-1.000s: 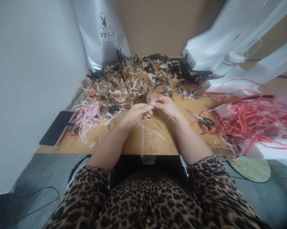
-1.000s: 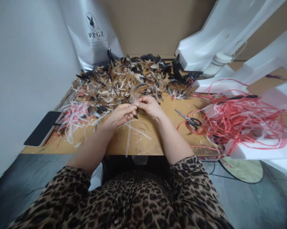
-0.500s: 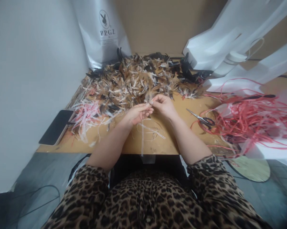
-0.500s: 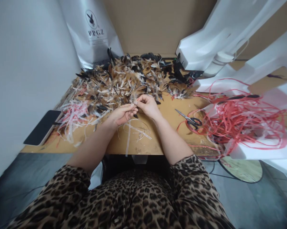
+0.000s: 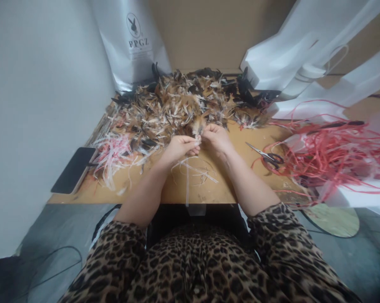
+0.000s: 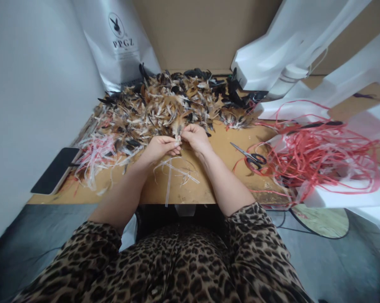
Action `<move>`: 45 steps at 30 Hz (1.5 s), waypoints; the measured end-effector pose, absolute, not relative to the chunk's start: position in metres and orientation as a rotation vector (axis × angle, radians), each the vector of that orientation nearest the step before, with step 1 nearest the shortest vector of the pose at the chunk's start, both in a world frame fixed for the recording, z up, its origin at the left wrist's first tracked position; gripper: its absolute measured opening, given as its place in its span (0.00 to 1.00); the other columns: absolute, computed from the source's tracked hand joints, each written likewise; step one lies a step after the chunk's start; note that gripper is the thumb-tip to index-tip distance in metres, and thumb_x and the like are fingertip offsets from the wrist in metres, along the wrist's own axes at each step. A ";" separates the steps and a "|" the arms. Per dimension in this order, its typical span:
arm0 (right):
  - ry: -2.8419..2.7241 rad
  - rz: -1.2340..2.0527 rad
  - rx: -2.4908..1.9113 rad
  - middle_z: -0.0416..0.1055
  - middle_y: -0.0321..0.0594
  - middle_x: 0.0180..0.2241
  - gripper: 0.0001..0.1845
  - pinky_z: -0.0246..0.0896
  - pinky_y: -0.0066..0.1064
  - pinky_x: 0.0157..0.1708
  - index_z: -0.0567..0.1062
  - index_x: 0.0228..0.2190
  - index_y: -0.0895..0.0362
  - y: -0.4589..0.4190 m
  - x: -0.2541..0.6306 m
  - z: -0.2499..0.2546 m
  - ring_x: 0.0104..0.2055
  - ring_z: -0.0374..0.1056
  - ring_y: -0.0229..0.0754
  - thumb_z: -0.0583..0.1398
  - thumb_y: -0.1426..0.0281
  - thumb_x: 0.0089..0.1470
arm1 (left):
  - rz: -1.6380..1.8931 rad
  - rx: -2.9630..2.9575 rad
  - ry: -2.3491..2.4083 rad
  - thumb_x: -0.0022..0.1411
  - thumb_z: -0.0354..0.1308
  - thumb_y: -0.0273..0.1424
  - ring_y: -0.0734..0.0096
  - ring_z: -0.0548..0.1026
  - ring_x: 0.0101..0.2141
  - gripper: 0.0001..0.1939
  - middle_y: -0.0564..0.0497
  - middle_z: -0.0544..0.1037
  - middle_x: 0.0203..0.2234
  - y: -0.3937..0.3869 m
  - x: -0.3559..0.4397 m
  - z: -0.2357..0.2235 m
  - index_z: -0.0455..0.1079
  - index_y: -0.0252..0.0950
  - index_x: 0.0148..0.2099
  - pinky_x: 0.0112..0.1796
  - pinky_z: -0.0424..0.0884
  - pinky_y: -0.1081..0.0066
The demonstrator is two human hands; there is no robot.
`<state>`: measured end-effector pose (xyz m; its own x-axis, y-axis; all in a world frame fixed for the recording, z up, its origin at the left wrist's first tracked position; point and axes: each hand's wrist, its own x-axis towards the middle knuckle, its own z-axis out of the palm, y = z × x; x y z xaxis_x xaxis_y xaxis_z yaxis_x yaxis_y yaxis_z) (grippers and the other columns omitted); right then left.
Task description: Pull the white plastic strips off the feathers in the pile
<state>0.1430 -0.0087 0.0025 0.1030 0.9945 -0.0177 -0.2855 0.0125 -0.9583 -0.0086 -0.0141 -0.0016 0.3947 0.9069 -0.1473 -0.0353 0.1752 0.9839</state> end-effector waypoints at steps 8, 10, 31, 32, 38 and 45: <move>-0.828 1.519 -0.948 0.70 0.31 0.17 0.12 0.59 0.25 0.26 0.70 0.18 0.57 -0.007 0.148 0.003 0.20 0.63 0.30 0.68 0.72 0.29 | 0.878 1.409 0.956 0.53 0.64 0.30 0.79 0.73 0.20 0.07 0.51 0.77 0.20 -0.010 -0.014 -0.002 0.75 0.30 0.31 0.25 0.69 0.78; -0.814 1.532 -0.963 0.70 0.31 0.17 0.12 0.59 0.25 0.25 0.69 0.18 0.57 -0.008 0.148 0.003 0.20 0.63 0.31 0.68 0.72 0.30 | 0.853 1.421 0.921 0.53 0.64 0.31 0.79 0.73 0.20 0.08 0.50 0.77 0.20 -0.013 -0.012 -0.002 0.75 0.30 0.32 0.25 0.69 0.78; -0.837 1.421 -1.064 0.66 0.28 0.13 0.12 0.56 0.23 0.21 0.67 0.16 0.57 -0.008 0.143 0.005 0.17 0.62 0.30 0.67 0.74 0.27 | 1.066 1.397 1.051 0.53 0.63 0.29 0.81 0.69 0.18 0.05 0.55 0.73 0.18 -0.014 -0.006 -0.006 0.74 0.32 0.30 0.23 0.65 0.79; -0.851 1.375 -1.077 0.65 0.28 0.13 0.11 0.55 0.23 0.21 0.67 0.16 0.57 -0.008 0.142 0.005 0.17 0.61 0.29 0.66 0.74 0.28 | 1.041 1.361 1.039 0.54 0.64 0.30 0.81 0.69 0.18 0.06 0.54 0.74 0.18 -0.013 -0.007 -0.005 0.74 0.31 0.30 0.22 0.65 0.79; -0.847 1.336 -1.106 0.66 0.28 0.15 0.10 0.55 0.24 0.22 0.67 0.17 0.57 -0.010 0.139 0.003 0.18 0.60 0.30 0.64 0.73 0.30 | 0.899 1.030 0.862 0.57 0.63 0.28 0.81 0.74 0.21 0.06 0.51 0.77 0.22 -0.013 -0.010 -0.001 0.74 0.29 0.32 0.25 0.68 0.80; -0.766 1.373 -1.042 0.65 0.27 0.17 0.12 0.53 0.24 0.21 0.66 0.19 0.56 -0.009 0.135 -0.003 0.19 0.59 0.29 0.65 0.72 0.30 | 0.778 0.641 0.738 0.61 0.57 0.21 0.82 0.72 0.20 0.03 0.54 0.73 0.20 -0.010 -0.007 -0.003 0.72 0.29 0.35 0.23 0.68 0.81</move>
<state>0.1350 -0.0089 -0.0026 0.0898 0.9860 -0.1406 -0.3984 -0.0938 -0.9124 -0.0069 -0.0101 -0.0025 0.4962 0.7981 -0.3418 -0.3837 0.5547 0.7383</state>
